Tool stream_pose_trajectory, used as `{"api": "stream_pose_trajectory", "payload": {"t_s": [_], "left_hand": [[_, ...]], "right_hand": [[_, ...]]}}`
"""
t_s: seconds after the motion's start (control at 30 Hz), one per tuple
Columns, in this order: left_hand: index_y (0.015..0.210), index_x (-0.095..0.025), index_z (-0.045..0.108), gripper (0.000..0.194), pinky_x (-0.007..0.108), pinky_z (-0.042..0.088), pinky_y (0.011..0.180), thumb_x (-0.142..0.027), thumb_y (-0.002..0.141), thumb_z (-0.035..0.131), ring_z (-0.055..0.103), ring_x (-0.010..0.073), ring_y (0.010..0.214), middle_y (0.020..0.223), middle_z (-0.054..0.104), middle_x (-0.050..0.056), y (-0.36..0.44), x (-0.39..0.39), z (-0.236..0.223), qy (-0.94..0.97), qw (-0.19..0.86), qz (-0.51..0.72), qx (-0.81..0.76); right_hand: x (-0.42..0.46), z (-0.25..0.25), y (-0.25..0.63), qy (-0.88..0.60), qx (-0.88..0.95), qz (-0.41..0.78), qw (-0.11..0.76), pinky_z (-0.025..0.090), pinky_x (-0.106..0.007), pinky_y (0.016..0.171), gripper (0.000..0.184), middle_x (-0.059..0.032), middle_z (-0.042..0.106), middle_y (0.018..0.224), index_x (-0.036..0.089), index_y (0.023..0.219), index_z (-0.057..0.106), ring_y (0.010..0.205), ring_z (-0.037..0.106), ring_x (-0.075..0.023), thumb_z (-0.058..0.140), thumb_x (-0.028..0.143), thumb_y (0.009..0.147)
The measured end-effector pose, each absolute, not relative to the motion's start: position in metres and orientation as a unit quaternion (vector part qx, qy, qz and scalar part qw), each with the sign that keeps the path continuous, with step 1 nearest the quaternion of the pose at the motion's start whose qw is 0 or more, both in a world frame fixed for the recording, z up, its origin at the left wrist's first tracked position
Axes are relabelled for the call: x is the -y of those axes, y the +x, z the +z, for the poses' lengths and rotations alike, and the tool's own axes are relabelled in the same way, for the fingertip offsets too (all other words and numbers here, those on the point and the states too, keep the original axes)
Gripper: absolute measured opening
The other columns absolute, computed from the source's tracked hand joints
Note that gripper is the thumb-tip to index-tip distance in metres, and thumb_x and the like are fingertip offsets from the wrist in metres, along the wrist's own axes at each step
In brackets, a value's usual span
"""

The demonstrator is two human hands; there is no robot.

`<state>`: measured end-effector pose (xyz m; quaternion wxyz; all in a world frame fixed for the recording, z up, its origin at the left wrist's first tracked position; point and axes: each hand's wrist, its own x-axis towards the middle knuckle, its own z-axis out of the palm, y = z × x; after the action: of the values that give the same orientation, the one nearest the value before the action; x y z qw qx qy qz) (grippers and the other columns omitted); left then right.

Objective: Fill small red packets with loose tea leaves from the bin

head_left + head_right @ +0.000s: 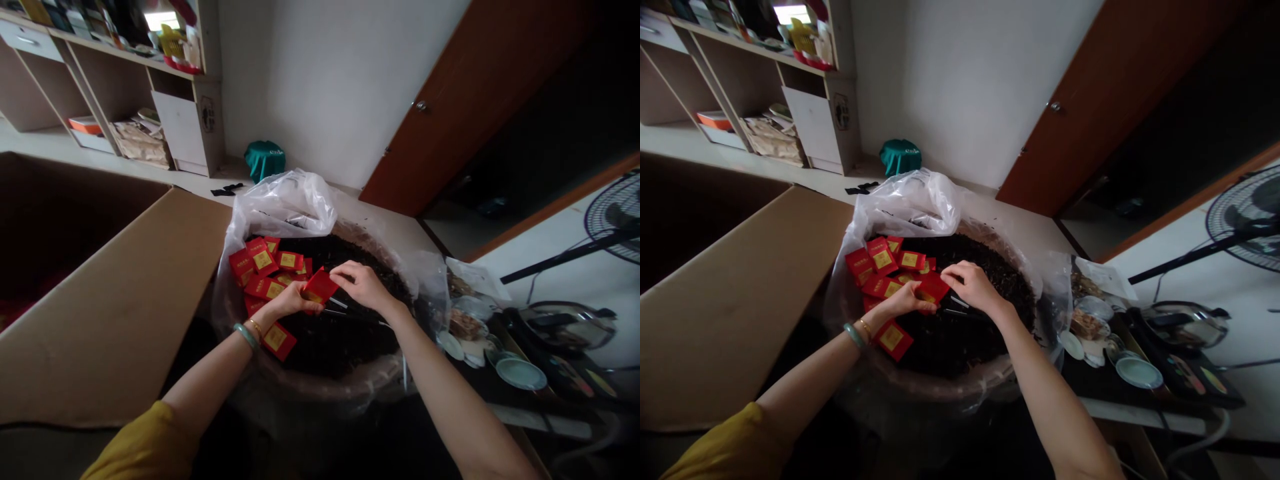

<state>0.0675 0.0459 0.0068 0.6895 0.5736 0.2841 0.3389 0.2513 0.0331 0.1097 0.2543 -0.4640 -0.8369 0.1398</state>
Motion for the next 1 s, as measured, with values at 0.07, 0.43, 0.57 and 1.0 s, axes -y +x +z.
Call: {"api": "stream_pose_trajectory", "payload": {"t_s": [0.07, 0.43, 0.57, 1.0], "left_hand": [[0.088, -0.010, 0.069, 0.046, 0.028, 0.052, 0.070, -0.033, 0.051, 0.085, 0.064, 0.0140, 0.067, 0.076, 0.072, 0.002, 0.069, -0.048, 0.002, 0.559, 0.683, 0.374, -0.285], [0.086, -0.012, 0.066, 0.041, 0.028, 0.050, 0.070, -0.038, 0.057, 0.080, 0.061, 0.0151, 0.070, 0.078, 0.069, 0.000, 0.076, -0.045, -0.007, 0.601, 0.555, 0.445, -0.364], [0.080, -0.011, 0.065, 0.038, 0.023, 0.047, 0.060, -0.036, 0.056, 0.082, 0.057, 0.0133, 0.063, 0.069, 0.065, -0.001, 0.075, -0.045, -0.011, 0.637, 0.509, 0.425, -0.395], [0.084, -0.012, 0.070, 0.027, 0.025, 0.048, 0.065, -0.024, 0.061, 0.077, 0.064, 0.0193, 0.070, 0.073, 0.071, 0.004, 0.075, -0.041, -0.004, 0.708, 0.417, 0.392, -0.414]], "right_hand": [[-0.029, 0.110, 0.253, -0.477, 0.800, 0.134, 0.337, 0.048, -0.031, 0.081, 0.017, -0.0038, 0.069, 0.086, 0.022, 0.086, 0.068, 0.082, 0.062, -0.0173, 0.053, 0.032, 0.088], [-0.008, 0.096, 0.248, -0.434, 0.829, 0.164, 0.312, 0.053, -0.032, 0.078, 0.022, -0.0074, 0.063, 0.101, 0.023, 0.100, 0.067, 0.094, 0.061, -0.0192, 0.054, 0.035, 0.088], [-0.007, 0.093, 0.241, -0.457, 0.849, 0.143, 0.221, 0.049, -0.037, 0.091, 0.024, -0.0084, 0.062, 0.109, 0.024, 0.105, 0.068, 0.102, 0.060, -0.0212, 0.060, 0.035, 0.085], [-0.006, 0.089, 0.236, -0.499, 0.859, 0.107, 0.044, 0.049, -0.034, 0.083, 0.026, -0.0077, 0.062, 0.103, 0.025, 0.105, 0.070, 0.093, 0.061, -0.0218, 0.063, 0.037, 0.083]]}}
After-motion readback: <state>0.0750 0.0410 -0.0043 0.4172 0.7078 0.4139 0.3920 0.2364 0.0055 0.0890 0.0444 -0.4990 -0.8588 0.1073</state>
